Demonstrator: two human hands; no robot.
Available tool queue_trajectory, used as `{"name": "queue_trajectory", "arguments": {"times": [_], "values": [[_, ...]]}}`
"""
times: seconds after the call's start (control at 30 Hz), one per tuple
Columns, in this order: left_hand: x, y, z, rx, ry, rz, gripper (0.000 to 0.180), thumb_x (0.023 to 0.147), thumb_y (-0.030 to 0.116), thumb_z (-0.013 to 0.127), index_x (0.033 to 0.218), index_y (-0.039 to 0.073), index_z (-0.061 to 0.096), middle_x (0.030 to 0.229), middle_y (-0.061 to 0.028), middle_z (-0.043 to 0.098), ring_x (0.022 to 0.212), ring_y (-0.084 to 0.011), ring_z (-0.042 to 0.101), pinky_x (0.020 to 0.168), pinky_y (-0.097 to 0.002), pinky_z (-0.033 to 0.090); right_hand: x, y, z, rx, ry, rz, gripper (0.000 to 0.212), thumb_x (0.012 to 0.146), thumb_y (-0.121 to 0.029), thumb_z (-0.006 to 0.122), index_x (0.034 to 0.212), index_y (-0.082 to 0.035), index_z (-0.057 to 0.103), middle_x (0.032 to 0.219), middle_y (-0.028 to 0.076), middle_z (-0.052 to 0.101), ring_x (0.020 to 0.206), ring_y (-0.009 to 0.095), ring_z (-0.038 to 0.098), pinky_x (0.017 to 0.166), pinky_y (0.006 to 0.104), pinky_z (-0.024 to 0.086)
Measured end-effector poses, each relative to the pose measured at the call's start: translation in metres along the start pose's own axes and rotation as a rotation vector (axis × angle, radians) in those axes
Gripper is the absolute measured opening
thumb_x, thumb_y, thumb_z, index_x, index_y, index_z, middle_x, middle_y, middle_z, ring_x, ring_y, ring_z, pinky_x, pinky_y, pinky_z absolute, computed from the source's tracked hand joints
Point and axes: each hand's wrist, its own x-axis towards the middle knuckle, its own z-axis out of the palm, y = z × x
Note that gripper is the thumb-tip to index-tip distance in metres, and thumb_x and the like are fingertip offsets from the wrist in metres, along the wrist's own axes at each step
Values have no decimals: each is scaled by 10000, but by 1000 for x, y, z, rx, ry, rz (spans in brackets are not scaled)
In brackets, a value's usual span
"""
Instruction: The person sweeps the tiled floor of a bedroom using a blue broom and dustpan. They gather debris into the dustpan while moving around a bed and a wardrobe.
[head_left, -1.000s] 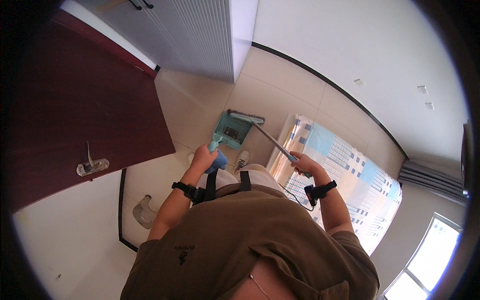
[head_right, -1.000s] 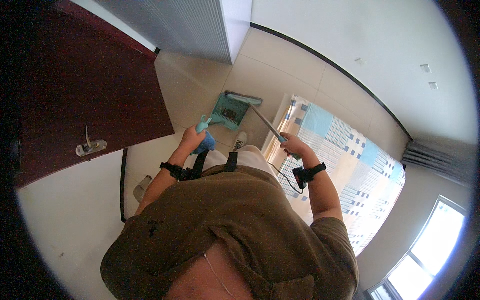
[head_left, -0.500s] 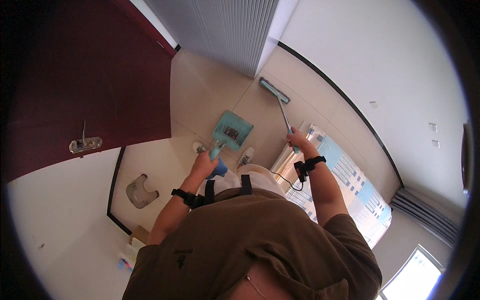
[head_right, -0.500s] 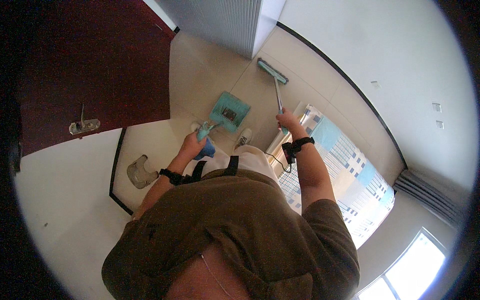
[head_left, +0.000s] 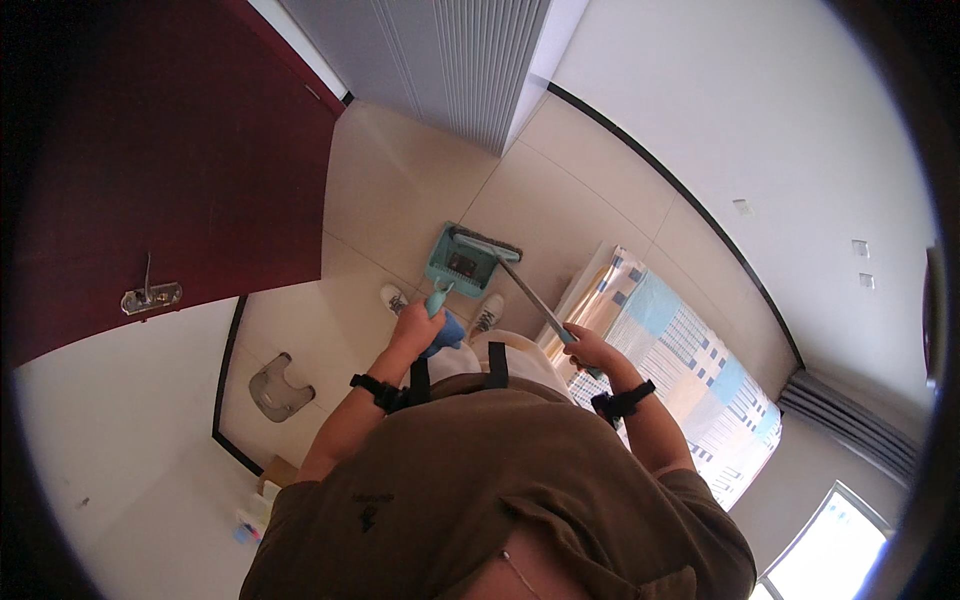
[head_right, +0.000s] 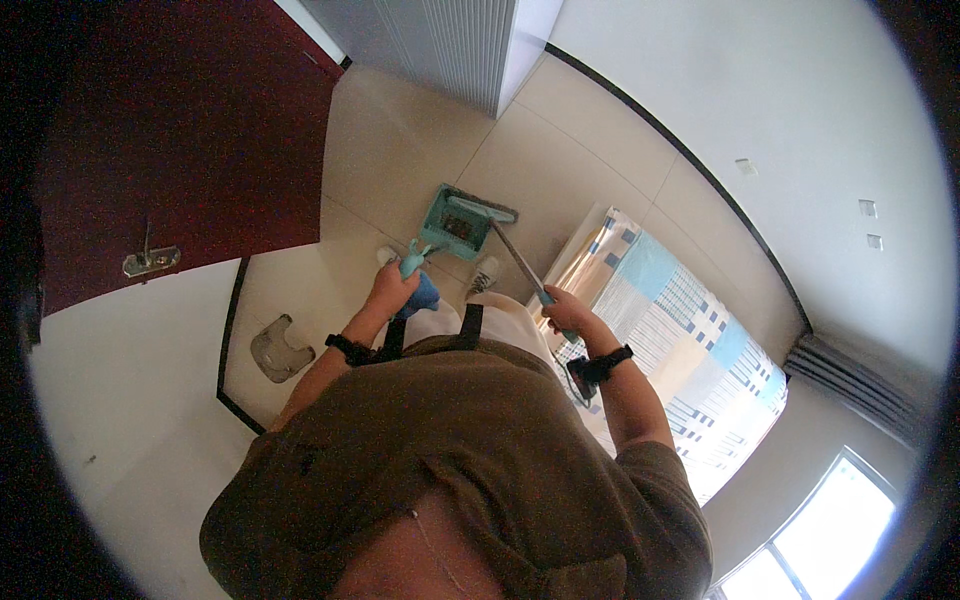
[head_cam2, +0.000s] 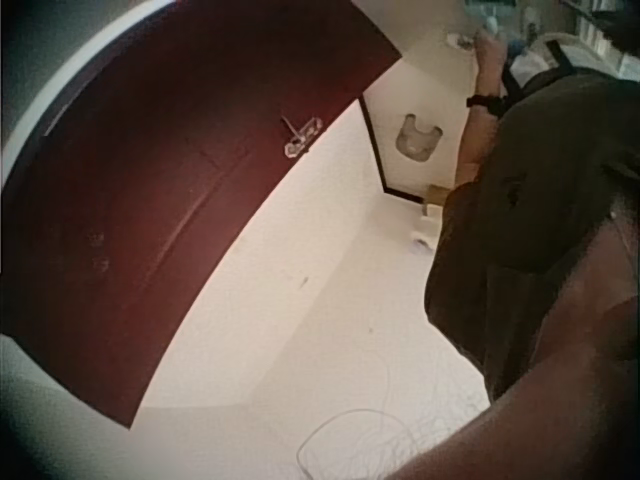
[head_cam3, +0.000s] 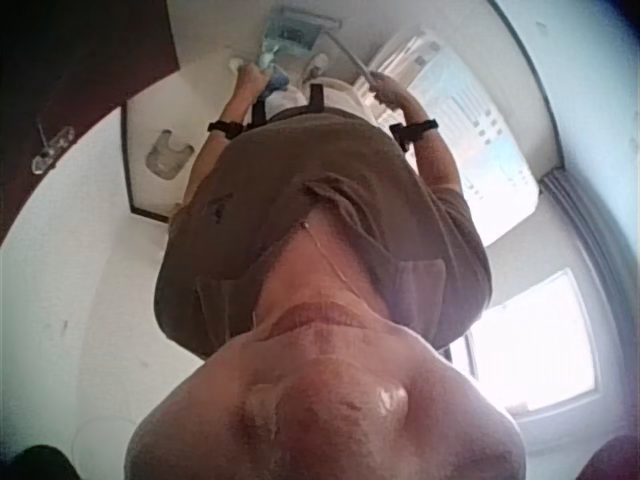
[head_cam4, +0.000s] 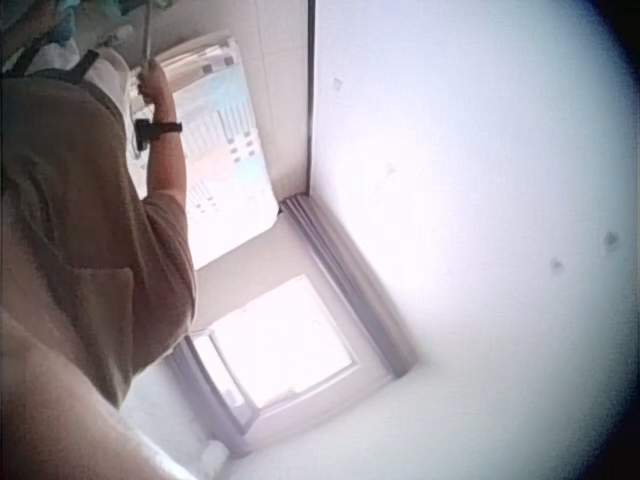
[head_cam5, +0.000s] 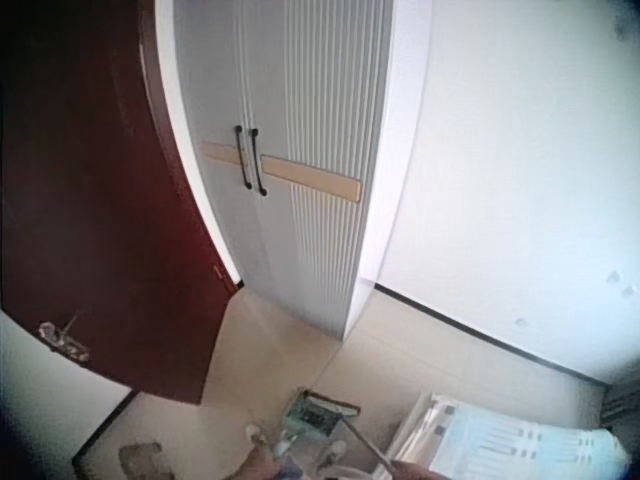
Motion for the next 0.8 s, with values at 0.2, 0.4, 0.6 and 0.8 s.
{"name": "queue_trajectory", "arguments": {"times": [0.2,0.4,0.6,0.8], "values": [[0,16,-22,21,-50,-36,322,728,265,564,836,-38,574,753,-240,571,737,-385,555,630,-434,441,-36,-5,-8,63,92,-23,610,726,-74,515,1298,-71,302,601,41,478,468,130,466,394,270,394],[4,-8,-41,20,-10,-46,331,723,273,572,851,-33,578,779,-235,579,752,-373,566,655,-412,447,-33,-4,-29,178,182,5,598,761,-138,520,1311,-149,285,596,44,491,438,127,450,376,265,357],[4,-29,-79,66,-89,-89,389,751,281,569,974,-37,549,834,-216,586,764,-311,578,673,-386,444,-14,-10,-34,499,243,29,581,771,-115,478,1301,-148,243,564,40,467,392,120,431,350,270,360],[7,-42,-116,97,-97,-73,323,735,254,568,874,-37,570,788,-229,584,758,-362,570,657,-400,447,29,-6,-15,926,321,3,186,788,-126,444,966,-130,391,532,3,416,398,107,411,362,240,348]]}}
